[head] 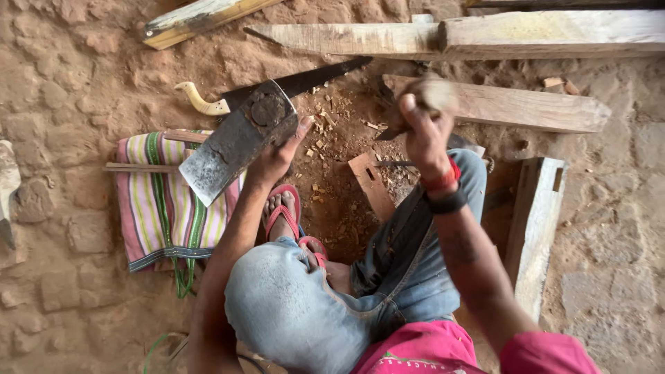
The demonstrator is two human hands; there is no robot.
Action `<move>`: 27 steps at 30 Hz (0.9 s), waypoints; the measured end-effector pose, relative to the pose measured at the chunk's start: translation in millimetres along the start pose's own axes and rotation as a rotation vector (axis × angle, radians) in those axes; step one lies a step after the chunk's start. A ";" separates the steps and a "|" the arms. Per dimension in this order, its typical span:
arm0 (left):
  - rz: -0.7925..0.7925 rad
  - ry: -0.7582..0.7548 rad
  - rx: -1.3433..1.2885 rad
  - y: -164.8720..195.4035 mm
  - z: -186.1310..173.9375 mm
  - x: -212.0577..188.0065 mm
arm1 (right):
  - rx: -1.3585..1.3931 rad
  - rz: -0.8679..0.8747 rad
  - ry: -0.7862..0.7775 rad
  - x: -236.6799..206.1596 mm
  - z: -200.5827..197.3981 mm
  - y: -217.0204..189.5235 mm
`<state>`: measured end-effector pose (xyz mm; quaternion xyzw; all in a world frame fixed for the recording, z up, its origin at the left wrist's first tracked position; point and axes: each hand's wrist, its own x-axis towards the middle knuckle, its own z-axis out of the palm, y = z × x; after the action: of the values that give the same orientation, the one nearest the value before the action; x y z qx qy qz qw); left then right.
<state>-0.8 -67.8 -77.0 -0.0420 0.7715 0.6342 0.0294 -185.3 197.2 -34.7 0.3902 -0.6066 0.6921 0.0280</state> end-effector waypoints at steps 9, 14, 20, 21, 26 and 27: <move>-0.118 0.119 -0.187 41.9 8.1 3.2 | 0.238 0.558 -0.083 -39.9 36.6 11.4; -0.080 0.341 0.072 49.7 9.3 -6.6 | 0.182 0.564 -0.110 -32.7 29.7 15.3; -0.232 0.207 -0.121 29.4 11.7 -5.6 | 0.110 0.266 -0.250 -68.1 34.9 57.0; -0.334 0.216 -0.104 26.8 14.2 -3.1 | -0.054 0.271 -0.306 -76.0 37.7 60.8; 0.107 0.318 0.553 32.3 11.7 -8.9 | -0.399 0.275 -0.439 -86.5 44.9 57.6; 0.401 0.515 1.171 36.8 7.2 -14.7 | -0.386 0.324 -0.428 -83.6 43.7 54.7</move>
<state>10.0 -53.2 -41.0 -0.0250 0.9635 0.0737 -0.2560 -133.2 181.5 -129.2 0.4126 -0.7728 0.4623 -0.1373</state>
